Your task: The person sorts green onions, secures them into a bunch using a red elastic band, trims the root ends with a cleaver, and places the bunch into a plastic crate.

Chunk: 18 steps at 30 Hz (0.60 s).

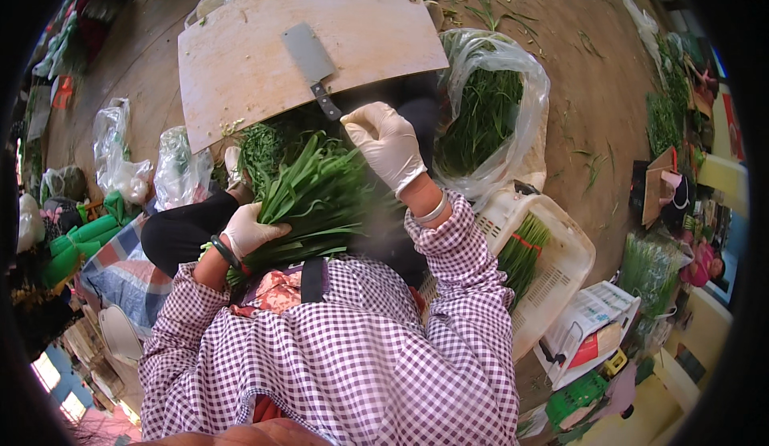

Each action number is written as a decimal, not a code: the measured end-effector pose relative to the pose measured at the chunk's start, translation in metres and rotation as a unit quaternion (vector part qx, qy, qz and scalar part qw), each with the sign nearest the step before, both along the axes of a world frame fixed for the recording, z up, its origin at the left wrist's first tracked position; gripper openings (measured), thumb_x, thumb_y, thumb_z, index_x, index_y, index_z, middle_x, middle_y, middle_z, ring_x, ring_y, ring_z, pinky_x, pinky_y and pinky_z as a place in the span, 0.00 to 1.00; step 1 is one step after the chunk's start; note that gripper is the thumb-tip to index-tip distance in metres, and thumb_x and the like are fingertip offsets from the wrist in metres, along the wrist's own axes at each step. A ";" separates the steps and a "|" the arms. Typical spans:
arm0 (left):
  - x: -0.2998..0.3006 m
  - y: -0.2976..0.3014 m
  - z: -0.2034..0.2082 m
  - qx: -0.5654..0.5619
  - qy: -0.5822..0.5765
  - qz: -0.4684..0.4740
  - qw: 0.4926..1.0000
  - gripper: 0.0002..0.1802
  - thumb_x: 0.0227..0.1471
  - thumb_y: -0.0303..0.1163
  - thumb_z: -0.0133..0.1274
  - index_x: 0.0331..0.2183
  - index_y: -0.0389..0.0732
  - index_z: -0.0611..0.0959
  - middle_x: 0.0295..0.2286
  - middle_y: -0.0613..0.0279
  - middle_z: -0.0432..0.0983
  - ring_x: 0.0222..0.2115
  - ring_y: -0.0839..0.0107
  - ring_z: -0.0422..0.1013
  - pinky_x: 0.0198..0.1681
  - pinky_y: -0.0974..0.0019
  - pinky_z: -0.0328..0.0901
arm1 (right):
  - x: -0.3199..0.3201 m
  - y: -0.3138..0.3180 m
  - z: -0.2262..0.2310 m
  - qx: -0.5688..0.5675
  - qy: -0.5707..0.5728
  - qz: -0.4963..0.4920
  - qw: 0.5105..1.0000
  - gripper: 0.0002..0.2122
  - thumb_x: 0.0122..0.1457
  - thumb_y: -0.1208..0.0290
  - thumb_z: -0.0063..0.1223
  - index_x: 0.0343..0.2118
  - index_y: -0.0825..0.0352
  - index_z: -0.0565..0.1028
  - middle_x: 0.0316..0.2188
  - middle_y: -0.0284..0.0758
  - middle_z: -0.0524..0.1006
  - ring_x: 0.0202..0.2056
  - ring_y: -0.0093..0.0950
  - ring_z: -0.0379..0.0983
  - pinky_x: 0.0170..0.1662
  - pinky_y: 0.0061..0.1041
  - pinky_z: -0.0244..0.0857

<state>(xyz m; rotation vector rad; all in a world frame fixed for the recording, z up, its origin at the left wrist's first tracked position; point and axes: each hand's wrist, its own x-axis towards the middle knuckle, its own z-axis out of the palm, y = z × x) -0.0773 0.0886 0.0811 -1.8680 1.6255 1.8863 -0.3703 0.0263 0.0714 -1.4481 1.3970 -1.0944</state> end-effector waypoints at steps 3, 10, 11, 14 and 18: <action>0.015 0.006 -0.026 -0.016 0.056 0.071 0.996 0.21 0.49 0.33 0.65 0.44 0.32 0.81 0.33 0.61 0.82 0.33 0.76 0.75 0.41 0.69 0.69 | -0.003 0.013 0.017 -0.093 0.053 -0.001 0.994 0.05 0.54 0.75 0.62 0.29 0.69 0.77 0.25 0.38 0.77 0.27 0.31 0.75 0.31 0.26 0.69; 0.033 -0.006 -0.032 -0.043 0.145 0.094 0.984 0.19 0.55 0.35 0.59 0.45 0.31 0.80 0.36 0.63 0.81 0.35 0.77 0.72 0.42 0.70 0.68 | 0.018 0.062 0.052 -0.141 0.058 0.237 0.959 0.05 0.51 0.71 0.65 0.27 0.65 0.79 0.26 0.33 0.79 0.28 0.32 0.76 0.32 0.29 0.69; 0.034 -0.006 -0.032 -0.036 0.147 0.099 0.983 0.19 0.55 0.35 0.59 0.45 0.31 0.80 0.36 0.63 0.81 0.35 0.77 0.72 0.42 0.70 0.67 | 0.022 0.065 0.047 -0.148 0.071 0.215 0.963 0.06 0.51 0.67 0.65 0.28 0.62 0.80 0.27 0.33 0.79 0.29 0.33 0.76 0.33 0.30 0.70; 0.034 -0.007 -0.027 -0.037 0.137 0.110 0.984 0.19 0.56 0.35 0.59 0.45 0.32 0.81 0.36 0.65 0.80 0.34 0.76 0.71 0.43 0.70 0.67 | 0.022 0.065 0.031 -0.162 0.104 0.231 0.954 0.07 0.52 0.65 0.64 0.28 0.61 0.81 0.27 0.32 0.80 0.30 0.32 0.76 0.34 0.30 0.70; 0.039 -0.013 -0.012 -0.103 0.142 0.157 0.972 0.16 0.58 0.32 0.56 0.45 0.33 0.80 0.36 0.68 0.79 0.35 0.78 0.71 0.40 0.70 0.67 | 0.039 0.085 0.026 0.072 0.142 0.411 0.897 0.13 0.59 0.56 0.54 0.34 0.62 0.81 0.31 0.38 0.79 0.36 0.39 0.76 0.41 0.36 0.69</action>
